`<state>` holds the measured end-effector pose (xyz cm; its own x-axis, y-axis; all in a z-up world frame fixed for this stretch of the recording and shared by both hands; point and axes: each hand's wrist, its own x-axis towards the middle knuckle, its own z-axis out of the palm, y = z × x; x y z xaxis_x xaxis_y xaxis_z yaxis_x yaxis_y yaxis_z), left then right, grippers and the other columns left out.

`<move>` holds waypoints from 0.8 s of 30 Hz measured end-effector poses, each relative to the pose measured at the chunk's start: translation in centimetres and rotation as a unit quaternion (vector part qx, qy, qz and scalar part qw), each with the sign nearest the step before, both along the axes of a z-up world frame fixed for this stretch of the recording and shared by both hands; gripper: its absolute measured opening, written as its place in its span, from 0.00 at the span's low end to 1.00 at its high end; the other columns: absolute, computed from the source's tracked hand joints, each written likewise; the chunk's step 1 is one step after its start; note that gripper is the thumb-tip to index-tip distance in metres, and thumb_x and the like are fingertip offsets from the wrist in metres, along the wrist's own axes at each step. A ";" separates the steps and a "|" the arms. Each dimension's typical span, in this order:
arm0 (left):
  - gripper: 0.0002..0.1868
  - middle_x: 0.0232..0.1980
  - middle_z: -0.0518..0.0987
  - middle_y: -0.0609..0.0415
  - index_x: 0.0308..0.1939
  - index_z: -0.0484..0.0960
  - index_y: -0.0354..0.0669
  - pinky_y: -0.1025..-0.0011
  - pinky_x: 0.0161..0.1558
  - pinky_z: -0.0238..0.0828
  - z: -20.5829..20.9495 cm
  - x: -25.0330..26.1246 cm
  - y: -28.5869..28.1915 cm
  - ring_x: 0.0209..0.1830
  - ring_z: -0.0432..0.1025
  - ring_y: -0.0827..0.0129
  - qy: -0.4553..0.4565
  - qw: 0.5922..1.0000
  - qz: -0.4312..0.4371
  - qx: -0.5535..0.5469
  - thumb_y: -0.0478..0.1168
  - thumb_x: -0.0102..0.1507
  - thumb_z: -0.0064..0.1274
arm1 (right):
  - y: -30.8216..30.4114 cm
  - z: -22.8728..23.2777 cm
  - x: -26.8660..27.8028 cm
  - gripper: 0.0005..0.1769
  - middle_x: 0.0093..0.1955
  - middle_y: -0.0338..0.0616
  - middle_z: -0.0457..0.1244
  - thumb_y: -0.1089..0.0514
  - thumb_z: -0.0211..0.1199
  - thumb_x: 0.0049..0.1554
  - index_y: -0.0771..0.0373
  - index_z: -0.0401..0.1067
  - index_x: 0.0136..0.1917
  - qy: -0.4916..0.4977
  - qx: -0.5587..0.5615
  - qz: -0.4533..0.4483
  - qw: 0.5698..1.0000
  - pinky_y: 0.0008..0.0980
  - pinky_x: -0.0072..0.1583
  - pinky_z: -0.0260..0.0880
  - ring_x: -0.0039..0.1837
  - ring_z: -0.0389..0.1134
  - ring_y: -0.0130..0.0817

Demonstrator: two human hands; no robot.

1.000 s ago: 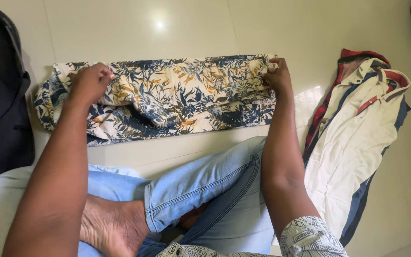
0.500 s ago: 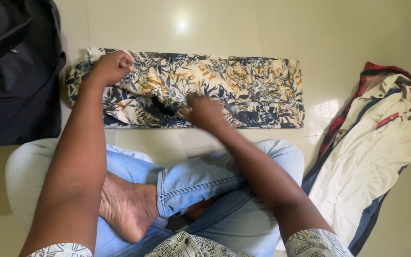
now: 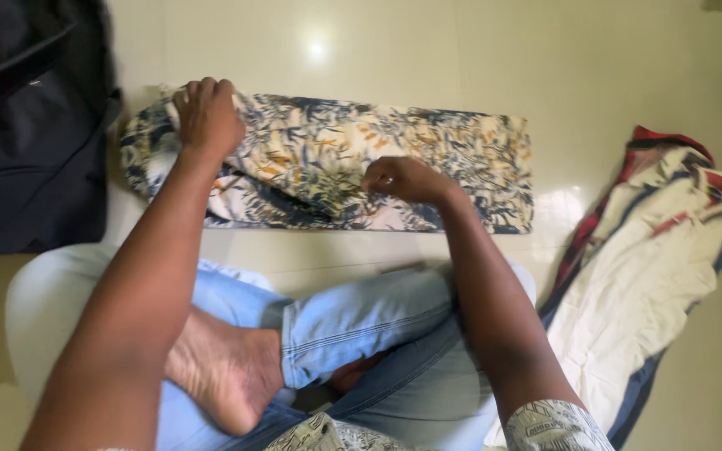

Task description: The person spreads out a long-sleeved shirt on the floor, buttons the front, and folds the shirt by tucking the sleeves and sides before placing it into a black bag.

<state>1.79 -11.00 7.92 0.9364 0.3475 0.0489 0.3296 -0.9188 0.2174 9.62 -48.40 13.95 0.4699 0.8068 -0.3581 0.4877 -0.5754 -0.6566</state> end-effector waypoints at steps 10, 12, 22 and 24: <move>0.43 0.85 0.34 0.49 0.82 0.45 0.57 0.28 0.71 0.22 -1.7 -3.6 -17.7 0.83 0.27 0.42 0.050 0.988 -0.145 -0.004 0.70 0.69 0.28 | -13.4 -10.5 9.6 0.41 0.87 0.51 0.33 0.32 0.35 0.68 0.54 0.38 0.85 -0.266 -0.121 -0.289 0.911 0.53 0.79 0.27 0.86 0.30 0.49; 0.43 0.85 0.33 0.52 0.83 0.45 0.60 0.30 0.73 0.21 -2.3 -3.4 -16.9 0.84 0.27 0.43 0.046 0.990 -0.137 -0.007 0.71 0.68 0.27 | -12.9 -11.1 9.5 0.42 0.89 0.46 0.30 0.30 0.29 0.67 0.50 0.34 0.86 -0.273 -0.134 -0.299 0.905 0.53 0.81 0.22 0.87 0.27 0.45; 0.43 0.86 0.35 0.51 0.82 0.45 0.67 0.33 0.75 0.18 -1.2 -3.3 -5.8 0.85 0.28 0.44 0.069 0.998 0.005 0.012 0.75 0.66 0.17 | -11.6 -9.6 9.4 0.42 0.89 0.43 0.32 0.30 0.24 0.66 0.50 0.35 0.86 -0.274 -0.127 -0.317 0.899 0.55 0.81 0.24 0.88 0.29 0.42; 0.44 0.86 0.35 0.49 0.83 0.45 0.65 0.32 0.75 0.18 -1.5 -3.6 -5.3 0.84 0.28 0.43 0.069 0.997 0.030 0.026 0.76 0.67 0.17 | -11.7 -9.7 9.5 0.42 0.89 0.43 0.32 0.30 0.25 0.66 0.50 0.35 0.86 -0.279 -0.125 -0.313 0.899 0.56 0.81 0.24 0.88 0.29 0.43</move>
